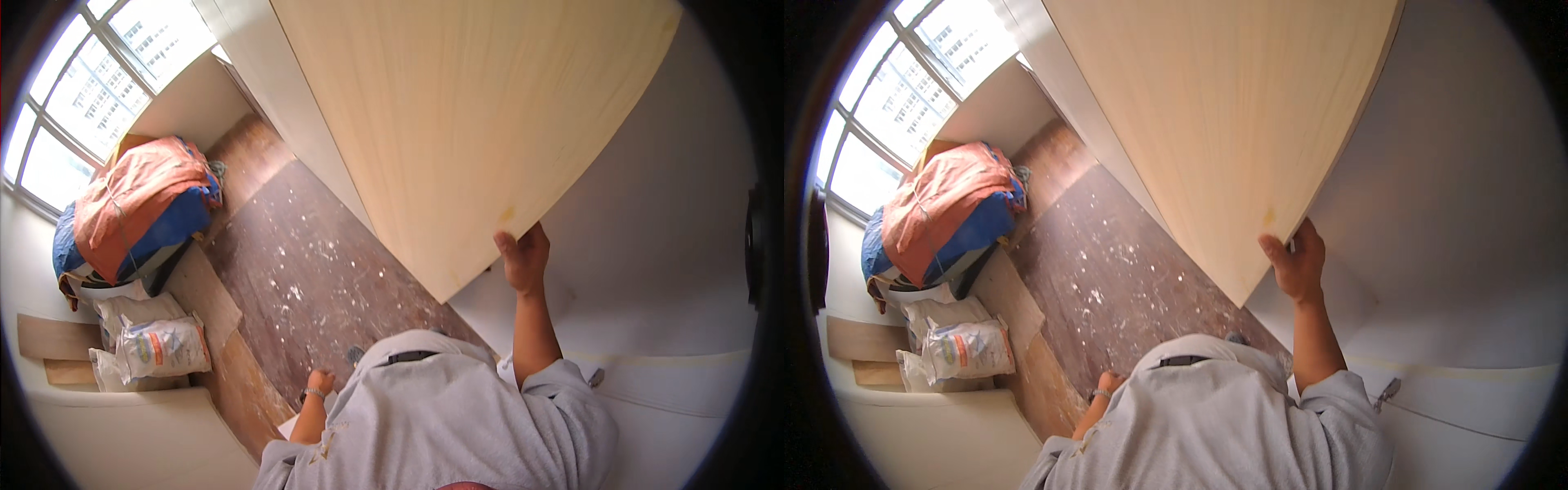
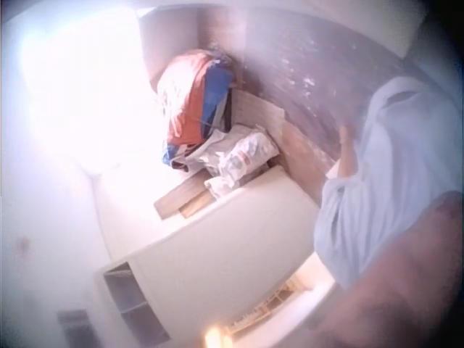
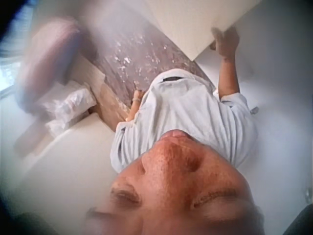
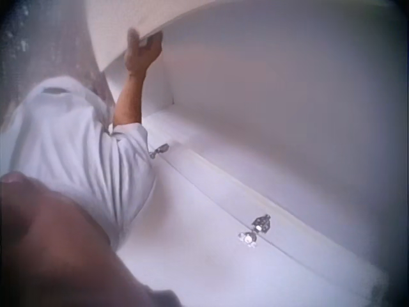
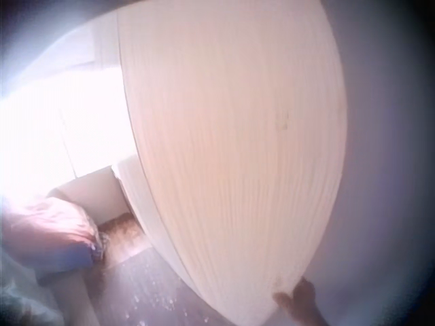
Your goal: The person installs a cabinet door by securing the hinges to the cabinet frame with a power drill and screws.
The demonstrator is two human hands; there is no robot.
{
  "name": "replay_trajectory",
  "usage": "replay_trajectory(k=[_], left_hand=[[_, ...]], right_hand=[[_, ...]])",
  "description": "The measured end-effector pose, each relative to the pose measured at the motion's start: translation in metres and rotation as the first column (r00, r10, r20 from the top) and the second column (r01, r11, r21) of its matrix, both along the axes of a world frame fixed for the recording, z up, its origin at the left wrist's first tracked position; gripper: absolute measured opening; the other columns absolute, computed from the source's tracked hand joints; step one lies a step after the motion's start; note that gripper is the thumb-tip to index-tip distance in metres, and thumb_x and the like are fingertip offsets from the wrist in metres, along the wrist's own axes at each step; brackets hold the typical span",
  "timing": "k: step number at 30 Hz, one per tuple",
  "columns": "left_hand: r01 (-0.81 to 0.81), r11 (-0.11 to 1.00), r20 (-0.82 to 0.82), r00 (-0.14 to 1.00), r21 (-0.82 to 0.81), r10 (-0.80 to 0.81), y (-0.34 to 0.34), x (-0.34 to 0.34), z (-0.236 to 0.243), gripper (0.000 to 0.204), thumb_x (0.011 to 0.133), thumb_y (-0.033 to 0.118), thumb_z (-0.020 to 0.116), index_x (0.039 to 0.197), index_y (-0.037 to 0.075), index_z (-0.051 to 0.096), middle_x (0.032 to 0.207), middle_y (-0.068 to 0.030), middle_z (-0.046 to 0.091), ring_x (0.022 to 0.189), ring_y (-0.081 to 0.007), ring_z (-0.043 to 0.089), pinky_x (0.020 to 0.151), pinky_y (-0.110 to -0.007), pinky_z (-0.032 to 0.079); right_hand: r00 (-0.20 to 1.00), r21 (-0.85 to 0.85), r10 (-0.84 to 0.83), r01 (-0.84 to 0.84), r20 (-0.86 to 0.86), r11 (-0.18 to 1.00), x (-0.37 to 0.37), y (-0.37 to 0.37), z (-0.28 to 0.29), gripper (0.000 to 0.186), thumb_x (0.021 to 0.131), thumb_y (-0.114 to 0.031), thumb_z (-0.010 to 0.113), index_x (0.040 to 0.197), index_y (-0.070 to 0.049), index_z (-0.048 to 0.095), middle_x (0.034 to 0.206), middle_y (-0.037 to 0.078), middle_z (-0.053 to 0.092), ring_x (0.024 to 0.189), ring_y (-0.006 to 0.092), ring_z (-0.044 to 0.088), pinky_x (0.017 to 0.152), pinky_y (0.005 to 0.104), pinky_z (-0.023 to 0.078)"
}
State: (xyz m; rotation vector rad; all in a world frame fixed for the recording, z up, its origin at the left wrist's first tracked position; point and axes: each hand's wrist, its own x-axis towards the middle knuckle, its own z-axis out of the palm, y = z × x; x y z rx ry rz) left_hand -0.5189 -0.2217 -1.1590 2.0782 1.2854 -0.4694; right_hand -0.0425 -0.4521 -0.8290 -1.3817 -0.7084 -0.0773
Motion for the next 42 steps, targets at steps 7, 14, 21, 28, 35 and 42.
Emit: replay_trajectory(k=[7, 14, 21, 28, 35, 42], left_hand=[[-0.091, 0.996, -0.038, 0.995, -0.028, 0.089, -0.002, 0.01, 0.015, 0.036, 0.078, 0.033, 0.063, 0.094, 0.001, 0.071, 0.094, -0.0218, 0.068, 0.094, -0.0334, 0.065, 0.085, -0.039, 0.05], [-0.047, 0.999, -0.085, 0.995, -0.021, 0.045, 0.002, 0.028, 0.024, 0.039, 0.079, 0.035, 0.063, 0.1, 0.003, 0.07, 0.103, -0.0215, 0.066, 0.101, -0.0329, 0.063, 0.088, -0.038, 0.048], [0.024, 0.998, -0.216, 0.976, -0.058, -0.036, 0.012, 0.026, -0.002, 0.044, 0.078, 0.041, 0.061, 0.101, 0.005, 0.07, 0.108, -0.0206, 0.065, 0.107, -0.0344, 0.06, 0.092, -0.038, 0.047], [0.053, 0.997, -0.19, 0.98, -0.057, -0.063, 0.037, 0.075, 0.006, 0.045, 0.078, 0.042, 0.06, 0.101, 0.005, 0.07, 0.108, -0.0204, 0.065, 0.107, -0.0342, 0.06, 0.093, -0.039, 0.047], [0.092, 0.994, -0.148, 0.984, -0.055, -0.1, 0.037, 0.113, 0.025, 0.045, 0.078, 0.042, 0.059, 0.101, 0.005, 0.07, 0.108, -0.0203, 0.065, 0.107, -0.034, 0.06, 0.093, -0.039, 0.047], [0.149, 0.985, -0.146, 0.976, -0.084, -0.16, 0.025, 0.112, 0.01, 0.046, 0.078, 0.043, 0.058, 0.101, 0.006, 0.07, 0.108, -0.0202, 0.065, 0.107, -0.0338, 0.06, 0.093, -0.039, 0.047]], right_hand=[[0.998, 0.074, 0.035, -0.031, -0.052, 0.997, 0.007, 0.01, 0.003, 0.046, 0.082, -0.028, 0.073, 0.111, 0.003, 0.055, 0.102, 0.008, 0.063, 0.094, 0.015, 0.057, 0.083, 0.0295, 0.045], [0.996, 0.103, 0.052, -0.044, -0.068, 0.994, 0.01, 0.015, 0.0, 0.049, 0.08, -0.032, 0.073, 0.109, 0.004, 0.056, 0.101, 0.011, 0.064, 0.094, 0.0183, 0.059, 0.084, 0.0322, 0.046], [1.0, -0.026, 0.025, -0.025, -0.006, 0.999, 0.005, 0.012, 0.01, 0.044, 0.082, -0.03, 0.071, 0.11, 0.001, 0.057, 0.096, 0.013, 0.068, 0.088, 0.0201, 0.064, 0.079, 0.033, 0.049], [0.996, -0.101, 0.084, -0.082, 0.01, 0.992, 0.012, 0.007, 0.006, 0.036, 0.085, -0.028, 0.069, 0.103, 0.001, 0.061, 0.09, 0.015, 0.068, 0.083, 0.0233, 0.066, 0.074, 0.0327, 0.05], [0.993, -0.089, 0.109, -0.105, 0.039, 0.991, 0.01, 0.005, 0.012, 0.036, 0.087, -0.03, 0.068, 0.104, 0.001, 0.062, 0.091, 0.014, 0.068, 0.084, 0.0213, 0.065, 0.074, 0.0325, 0.05], [0.992, -0.059, 0.093, -0.089, 0.081, 0.994, 0.01, 0.008, 0.006, 0.036, 0.088, -0.031, 0.066, 0.103, 0.001, 0.062, 0.091, 0.013, 0.068, 0.084, 0.0211, 0.065, 0.074, 0.0325, 0.05]])
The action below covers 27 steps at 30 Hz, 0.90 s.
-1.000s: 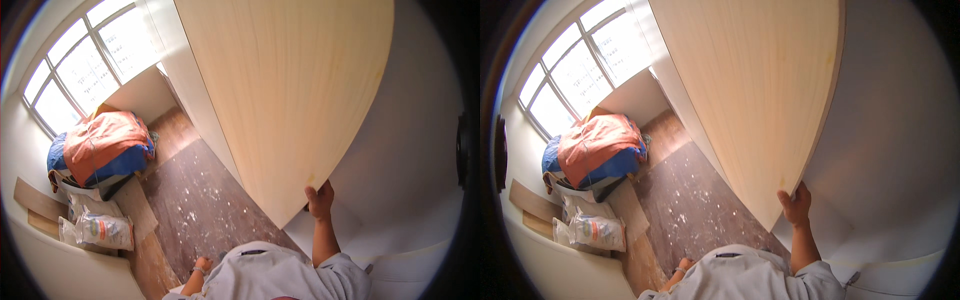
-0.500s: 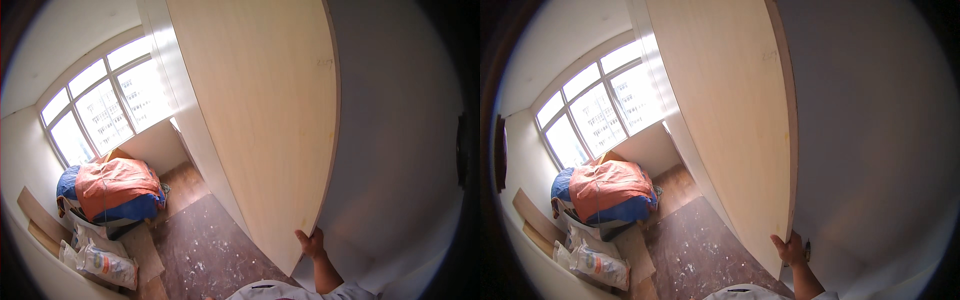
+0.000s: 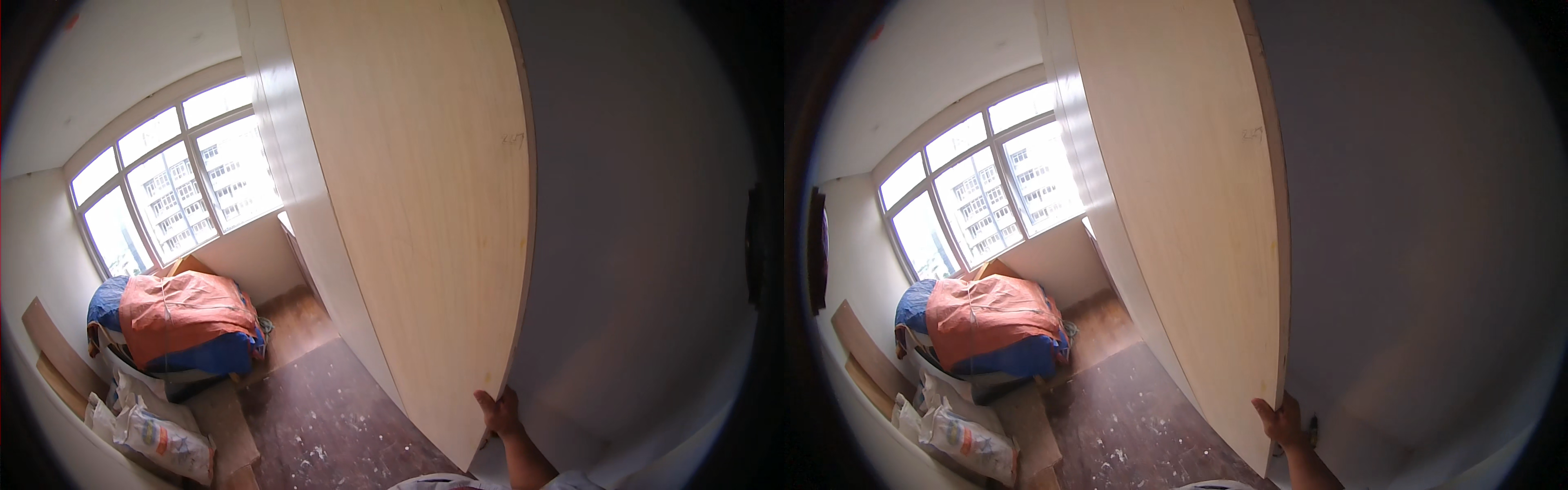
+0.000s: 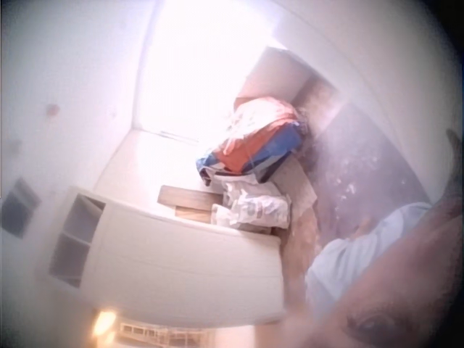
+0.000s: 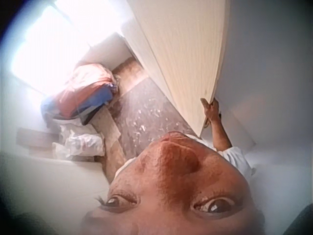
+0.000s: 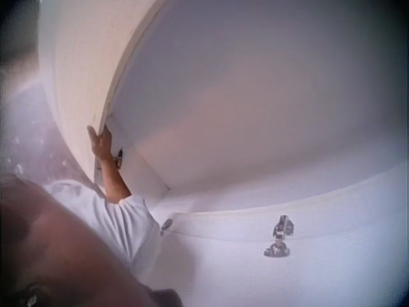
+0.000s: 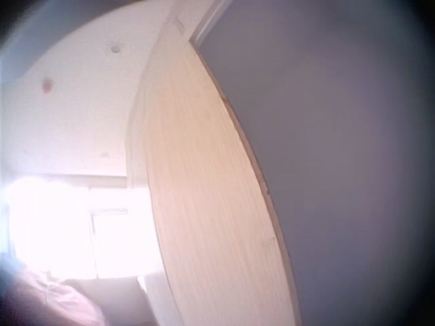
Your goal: The person installs a cabinet door by securing the hinges to the cabinet frame with a power drill and screws.
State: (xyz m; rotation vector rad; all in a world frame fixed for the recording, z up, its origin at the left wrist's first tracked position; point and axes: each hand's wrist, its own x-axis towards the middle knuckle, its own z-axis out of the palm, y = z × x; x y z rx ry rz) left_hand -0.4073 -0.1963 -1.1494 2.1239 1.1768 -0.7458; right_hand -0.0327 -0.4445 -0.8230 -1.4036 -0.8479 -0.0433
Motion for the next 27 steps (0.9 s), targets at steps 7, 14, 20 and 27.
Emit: replay_trajectory(k=[7, 14, 20, 27], left_hand=[[0.104, 0.994, -0.013, 0.994, -0.026, -0.104, -0.025, -0.032, -0.032, 0.046, 0.078, 0.044, 0.058, 0.101, 0.006, 0.07, 0.108, -0.02, 0.065, 0.107, -0.0336, 0.06, 0.093, -0.039, 0.047], [0.066, 0.997, 0.005, 0.998, 0.032, -0.066, -0.045, -0.062, -0.032, 0.044, 0.078, 0.04, 0.059, 0.098, 0.003, 0.07, 0.107, -0.0212, 0.064, 0.105, -0.0346, 0.06, 0.091, -0.039, 0.048], [-0.202, 0.979, 0.117, 0.973, -0.003, 0.201, -0.059, -0.067, 0.011, 0.036, 0.077, 0.033, 0.063, 0.093, 0.002, 0.071, 0.097, -0.0233, 0.066, 0.095, -0.0361, 0.064, 0.084, -0.04, 0.05], [-0.147, 0.987, 0.166, 0.977, 0.072, 0.133, -0.056, -0.09, 0.003, 0.034, 0.077, 0.031, 0.064, 0.093, 0.002, 0.071, 0.093, -0.0225, 0.067, 0.093, -0.0347, 0.065, 0.083, -0.04, 0.05]], right_hand=[[1.0, -0.026, 0.013, -0.014, -0.013, 1.0, 0.0, -0.001, 0.002, 0.035, 0.09, -0.03, 0.064, 0.103, 0.002, 0.061, 0.092, 0.014, 0.068, 0.085, 0.022, 0.065, 0.073, 0.0325, 0.049], [0.997, 0.013, 0.015, -0.014, -0.073, 1.0, 0.001, 0.009, -0.01, 0.033, 0.09, -0.025, 0.064, 0.105, 0.004, 0.061, 0.096, 0.012, 0.068, 0.088, 0.0179, 0.062, 0.077, 0.031, 0.048], [0.997, -0.033, -0.004, 0.002, -0.072, 0.999, 0.001, 0.008, -0.017, 0.027, 0.088, -0.018, 0.065, 0.104, 0.003, 0.062, 0.096, 0.01, 0.067, 0.085, 0.0163, 0.061, 0.077, 0.0302, 0.048], [0.996, -0.119, -0.034, 0.024, -0.084, 0.993, 0.004, 0.008, -0.028, 0.025, 0.087, -0.019, 0.067, 0.103, 0.0, 0.063, 0.092, 0.01, 0.069, 0.083, 0.0186, 0.064, 0.075, 0.0305, 0.049]])
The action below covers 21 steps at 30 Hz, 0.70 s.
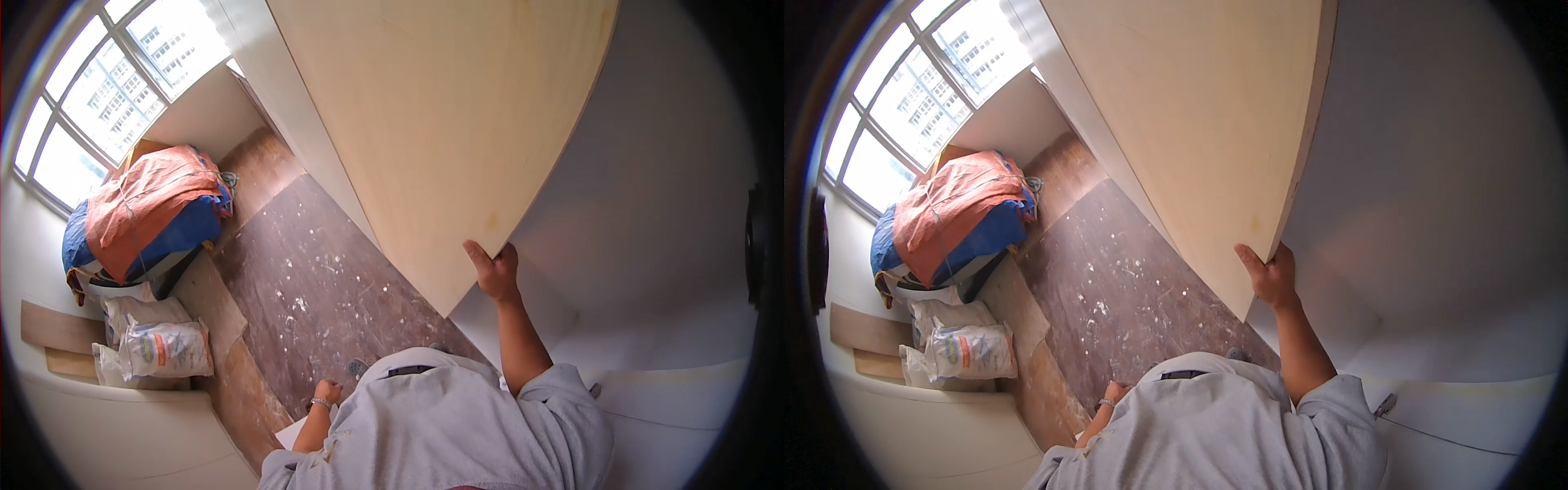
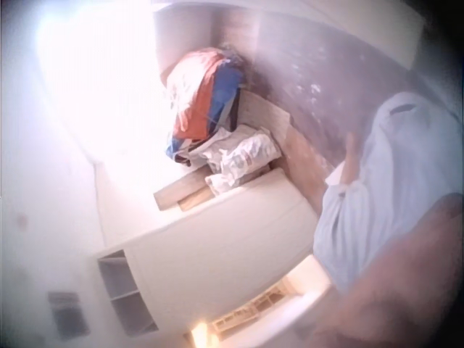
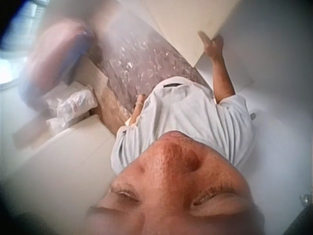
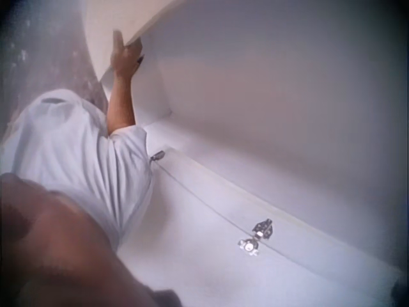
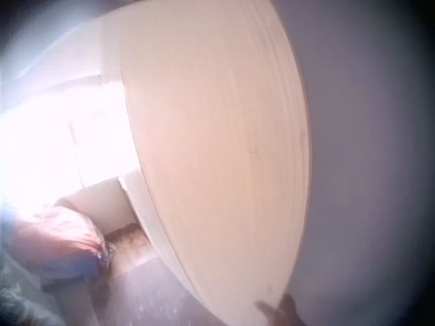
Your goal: The person installs a cabinet door by securing the hinges to the cabinet frame with a power drill and screws.
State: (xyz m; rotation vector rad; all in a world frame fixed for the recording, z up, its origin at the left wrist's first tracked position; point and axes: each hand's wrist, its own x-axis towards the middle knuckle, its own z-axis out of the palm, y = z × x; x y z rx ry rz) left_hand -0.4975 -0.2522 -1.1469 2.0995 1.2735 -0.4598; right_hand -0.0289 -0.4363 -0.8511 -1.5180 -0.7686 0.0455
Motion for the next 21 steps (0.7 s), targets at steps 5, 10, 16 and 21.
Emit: replay_trajectory(k=[5, 10, 16, 21], left_hand=[[-0.046, 0.998, -0.054, 0.998, -0.051, 0.043, 0.001, 0.007, 0.01, 0.034, 0.076, 0.03, 0.065, 0.093, 0.001, 0.071, 0.093, -0.0236, 0.067, 0.093, -0.0349, 0.065, 0.082, -0.04, 0.05], [-0.039, 0.998, -0.047, 0.998, -0.052, 0.036, -0.002, 0.023, 0.018, 0.033, 0.076, 0.028, 0.065, 0.092, 0.0, 0.07, 0.092, -0.0241, 0.067, 0.091, -0.035, 0.066, 0.081, -0.039, 0.05], [-0.134, 0.986, 0.005, 0.991, -0.104, 0.135, -0.006, 0.036, 0.026, 0.033, 0.077, 0.028, 0.065, 0.093, 0.0, 0.07, 0.091, -0.0237, 0.067, 0.089, -0.0344, 0.066, 0.08, -0.038, 0.05], [-0.039, 0.998, 0.027, 0.999, -0.038, 0.041, -0.009, 0.032, 0.021, 0.031, 0.077, 0.028, 0.065, 0.09, 0.0, 0.071, 0.089, -0.0231, 0.067, 0.087, -0.0343, 0.066, 0.077, -0.039, 0.051]], right_hand=[[0.998, -0.042, -0.019, 0.021, 0.056, 0.999, 0.002, -0.002, -0.005, 0.026, 0.087, -0.021, 0.068, 0.102, 0.0, 0.064, 0.091, 0.012, 0.069, 0.082, 0.0198, 0.065, 0.074, 0.0306, 0.05], [1.0, -0.019, 0.001, -0.001, 0.027, 1.0, 0.0, -0.002, 0.002, 0.027, 0.086, -0.023, 0.069, 0.1, -0.001, 0.065, 0.09, 0.012, 0.069, 0.081, 0.0196, 0.065, 0.073, 0.0305, 0.05], [0.999, -0.015, -0.019, 0.019, 0.037, 1.0, -0.001, 0.0, -0.002, 0.027, 0.086, -0.024, 0.069, 0.098, 0.001, 0.065, 0.088, 0.01, 0.069, 0.078, 0.0163, 0.063, 0.072, 0.0291, 0.049], [1.0, 0.022, -0.003, 0.003, 0.019, 1.0, -0.003, 0.001, -0.001, 0.027, 0.087, -0.024, 0.069, 0.096, 0.001, 0.065, 0.086, 0.009, 0.069, 0.076, 0.0145, 0.062, 0.07, 0.028, 0.049]])
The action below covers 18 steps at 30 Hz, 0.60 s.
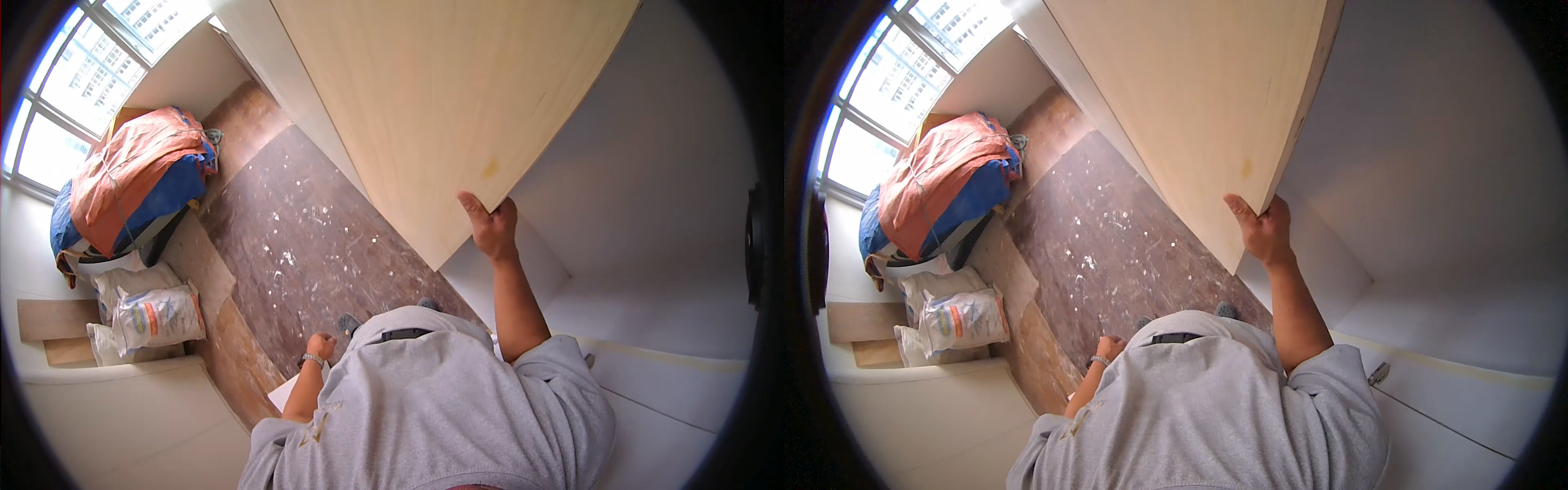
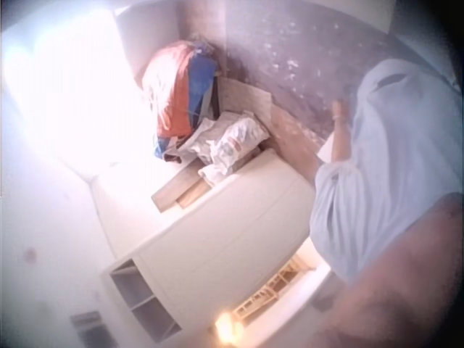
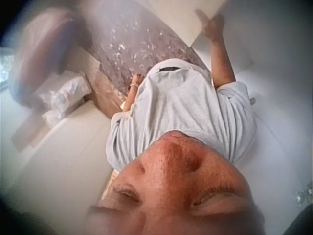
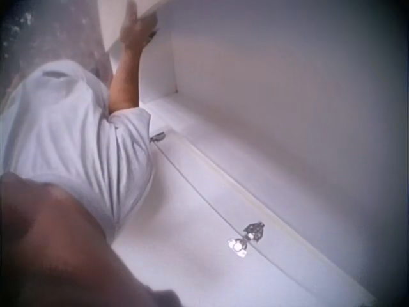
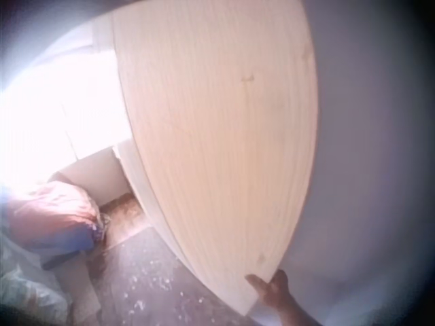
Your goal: The person installs a cabinet door by securing the hinges to the cabinet frame with a power drill and screws.
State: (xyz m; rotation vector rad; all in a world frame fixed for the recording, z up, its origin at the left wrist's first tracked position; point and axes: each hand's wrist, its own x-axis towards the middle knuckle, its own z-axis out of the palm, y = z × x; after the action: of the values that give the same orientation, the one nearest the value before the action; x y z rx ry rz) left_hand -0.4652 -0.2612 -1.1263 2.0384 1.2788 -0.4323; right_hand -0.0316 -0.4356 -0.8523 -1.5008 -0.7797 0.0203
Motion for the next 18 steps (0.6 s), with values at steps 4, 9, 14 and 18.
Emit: replay_trajectory(k=[4, 9, 14, 18], left_hand=[[-0.058, 0.998, -0.004, 0.998, -0.04, 0.057, 0.0, -0.006, -0.007, 0.032, 0.077, 0.028, 0.065, 0.089, 0.0, 0.07, 0.088, -0.0234, 0.067, 0.087, -0.0346, 0.066, 0.077, -0.039, 0.051], [-0.011, 1.0, 0.041, 0.999, 0.001, 0.011, -0.002, -0.012, -0.014, 0.028, 0.075, 0.023, 0.062, 0.086, -0.001, 0.07, 0.084, -0.0235, 0.067, 0.084, -0.035, 0.067, 0.075, -0.04, 0.051], [-0.021, 0.995, -0.008, 1.0, -0.099, 0.02, 0.0, -0.007, -0.005, 0.029, 0.076, 0.024, 0.062, 0.082, -0.002, 0.07, 0.08, -0.0217, 0.068, 0.071, -0.0305, 0.068, 0.067, -0.038, 0.052], [-0.022, 0.996, -0.092, 0.996, -0.091, 0.014, -0.006, 0.026, 0.032, 0.031, 0.081, 0.027, 0.062, 0.086, -0.002, 0.069, 0.076, -0.0189, 0.068, 0.067, -0.0291, 0.068, 0.063, -0.038, 0.052]], right_hand=[[1.0, -0.041, 0.014, -0.014, 0.003, 0.999, 0.001, -0.002, -0.001, 0.024, 0.087, -0.022, 0.07, 0.092, 0.001, 0.066, 0.082, 0.008, 0.068, 0.073, 0.0141, 0.061, 0.068, 0.0274, 0.048], [0.999, -0.01, -0.016, 0.017, 0.036, 1.0, 0.0, 0.001, -0.001, 0.021, 0.086, -0.02, 0.07, 0.089, 0.001, 0.066, 0.078, 0.008, 0.068, 0.069, 0.0147, 0.061, 0.065, 0.0277, 0.048], [0.998, 0.04, -0.024, 0.021, 0.061, 0.999, 0.0, 0.006, -0.003, 0.019, 0.086, -0.018, 0.069, 0.088, 0.001, 0.066, 0.077, 0.009, 0.068, 0.067, 0.0154, 0.061, 0.064, 0.0279, 0.048], [0.997, 0.041, -0.041, 0.038, 0.067, 0.998, 0.005, 0.003, -0.008, 0.02, 0.086, -0.018, 0.069, 0.088, 0.001, 0.066, 0.078, 0.009, 0.068, 0.068, 0.016, 0.062, 0.064, 0.0281, 0.048]])
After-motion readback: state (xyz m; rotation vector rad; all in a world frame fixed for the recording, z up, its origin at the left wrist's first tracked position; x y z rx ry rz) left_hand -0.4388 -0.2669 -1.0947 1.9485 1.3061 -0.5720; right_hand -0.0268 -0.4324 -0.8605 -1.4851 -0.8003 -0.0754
